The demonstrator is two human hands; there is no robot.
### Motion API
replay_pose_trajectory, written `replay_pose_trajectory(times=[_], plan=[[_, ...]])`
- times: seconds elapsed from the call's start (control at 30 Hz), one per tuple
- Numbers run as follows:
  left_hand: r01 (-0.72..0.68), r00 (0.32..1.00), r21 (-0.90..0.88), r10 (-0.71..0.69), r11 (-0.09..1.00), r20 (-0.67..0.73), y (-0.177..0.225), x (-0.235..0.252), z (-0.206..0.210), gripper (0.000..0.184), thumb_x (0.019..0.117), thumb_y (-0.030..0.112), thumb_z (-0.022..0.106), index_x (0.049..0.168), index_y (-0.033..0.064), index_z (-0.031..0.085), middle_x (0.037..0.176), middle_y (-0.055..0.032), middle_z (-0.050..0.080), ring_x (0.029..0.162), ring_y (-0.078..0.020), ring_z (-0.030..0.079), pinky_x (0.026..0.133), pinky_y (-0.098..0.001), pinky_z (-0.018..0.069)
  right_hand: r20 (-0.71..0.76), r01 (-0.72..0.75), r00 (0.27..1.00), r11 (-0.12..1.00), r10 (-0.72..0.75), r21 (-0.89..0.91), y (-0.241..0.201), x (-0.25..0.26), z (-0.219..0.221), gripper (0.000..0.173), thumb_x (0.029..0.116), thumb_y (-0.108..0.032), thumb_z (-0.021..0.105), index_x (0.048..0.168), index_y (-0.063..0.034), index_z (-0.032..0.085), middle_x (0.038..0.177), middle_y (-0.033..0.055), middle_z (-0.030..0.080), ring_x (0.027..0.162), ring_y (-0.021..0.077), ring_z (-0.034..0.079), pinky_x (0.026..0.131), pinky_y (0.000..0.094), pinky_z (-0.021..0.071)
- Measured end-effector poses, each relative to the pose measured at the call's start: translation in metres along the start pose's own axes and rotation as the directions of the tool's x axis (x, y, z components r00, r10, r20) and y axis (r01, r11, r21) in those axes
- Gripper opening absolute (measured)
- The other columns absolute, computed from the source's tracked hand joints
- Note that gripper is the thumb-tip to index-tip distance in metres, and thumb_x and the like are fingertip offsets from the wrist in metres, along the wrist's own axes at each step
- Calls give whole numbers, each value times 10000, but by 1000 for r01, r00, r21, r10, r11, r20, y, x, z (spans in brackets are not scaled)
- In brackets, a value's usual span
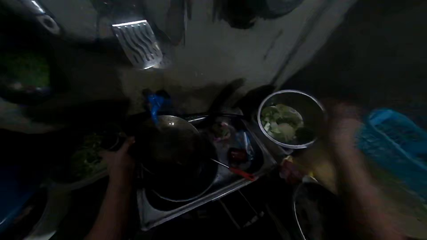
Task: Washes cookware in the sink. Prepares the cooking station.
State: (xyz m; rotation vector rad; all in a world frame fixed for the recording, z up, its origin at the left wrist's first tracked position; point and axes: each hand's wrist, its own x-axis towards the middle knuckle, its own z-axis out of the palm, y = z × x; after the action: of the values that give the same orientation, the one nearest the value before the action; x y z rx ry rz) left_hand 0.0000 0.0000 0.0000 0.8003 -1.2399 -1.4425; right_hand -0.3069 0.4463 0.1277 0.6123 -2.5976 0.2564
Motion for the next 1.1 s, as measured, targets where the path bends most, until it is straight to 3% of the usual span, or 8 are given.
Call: replay_pose_trajectory(times=[0.07, 0.17, 0.27, 0.47, 0.63, 0.77, 0.93, 1.1], plan=[[-19, 1000, 9, 19, 1000, 8, -1, -5, 1, 454, 841, 3, 680, 1240, -41, 468, 988, 1, 628, 871, -36, 650, 812, -228, 583, 392, 137, 897, 973, -202, 188, -99, 2, 110, 389, 1007, -262, 647, 1331, -47, 643, 1319, 258, 630, 1206, 493, 602, 976, 705, 480], [6, 1000, 35, -5, 999, -28, 0, -11, 0, 450, 849, 24, 709, 1236, -65, 497, 984, -28, 655, 883, -63, 668, 814, -254, 594, 755, 124, 578, 948, -309, 293, -184, -2, 219, 517, 1065, -416, 516, 1436, -64, 592, 1526, 238, 494, 1433, 447, 432, 1180, 638, 319], [-25, 998, 16, 26, 1000, -58, -1, -15, -1, 377, 835, 43, 750, 1143, -27, 545, 933, -5, 696, 855, -75, 695, 806, -272, 614, 748, 90, 611, 962, -258, 258, -202, -7, 264, 478, 1078, -343, 500, 1502, -126, 539, 1552, 230, 474, 1456, 446, 409, 1194, 642, 293], [-31, 993, 87, 41, 996, -111, -5, -18, 2, 415, 781, 57, 786, 1120, -30, 563, 916, -1, 691, 839, -56, 691, 783, -249, 608, 793, -52, 583, 965, -180, 257, -173, 23, 288, 594, 1040, -265, 588, 1541, -1, 409, 1481, 311, 502, 1378, 474, 491, 1143, 616, 384], [-32, 994, 70, 38, 997, -98, -12, -17, 11, 512, 772, 71, 799, 1191, -60, 534, 972, -31, 671, 878, -61, 681, 810, -247, 602, 781, 196, 493, 923, -384, 330, -178, 9, 297, 564, 1027, -381, 600, 1501, -88, 514, 1457, 245, 555, 1355, 439, 521, 1122, 638, 402], [-25, 995, 93, 34, 995, -96, -15, -13, 12, 530, 774, 108, 791, 1202, -71, 536, 967, -27, 672, 869, -56, 681, 805, -243, 598, 818, -178, 541, 925, -194, 337, -178, 12, 281, 648, 1033, -301, 619, 1570, -37, 371, 1485, 287, 507, 1372, 430, 510, 1144, 579, 404], [-11, 993, 65, 19, 998, -120, -11, -11, 12, 494, 783, 64, 781, 1194, -69, 541, 958, -38, 669, 856, -60, 678, 789, -246, 599, 788, -520, 507, 606, -348, 602, -181, 23, 240, 403, 1089, -138, 465, 1471, -8, 473, 1333, 176, 595, 1134, 184, 614, 968, 363, 530], [-5, 993, 124, 20, 992, -116, -9, -21, 26, 545, 793, 65, 800, 1238, -106, 537, 1047, -93, 656, 942, -59, 661, 856, -219, 570, 603, -74, 501, 664, -621, 744, -280, -28, 205, 520, 1047, -182, 555, 1514, 22, 450, 1501, 264, 501, 1396, 351, 501, 1172, 486, 398]])
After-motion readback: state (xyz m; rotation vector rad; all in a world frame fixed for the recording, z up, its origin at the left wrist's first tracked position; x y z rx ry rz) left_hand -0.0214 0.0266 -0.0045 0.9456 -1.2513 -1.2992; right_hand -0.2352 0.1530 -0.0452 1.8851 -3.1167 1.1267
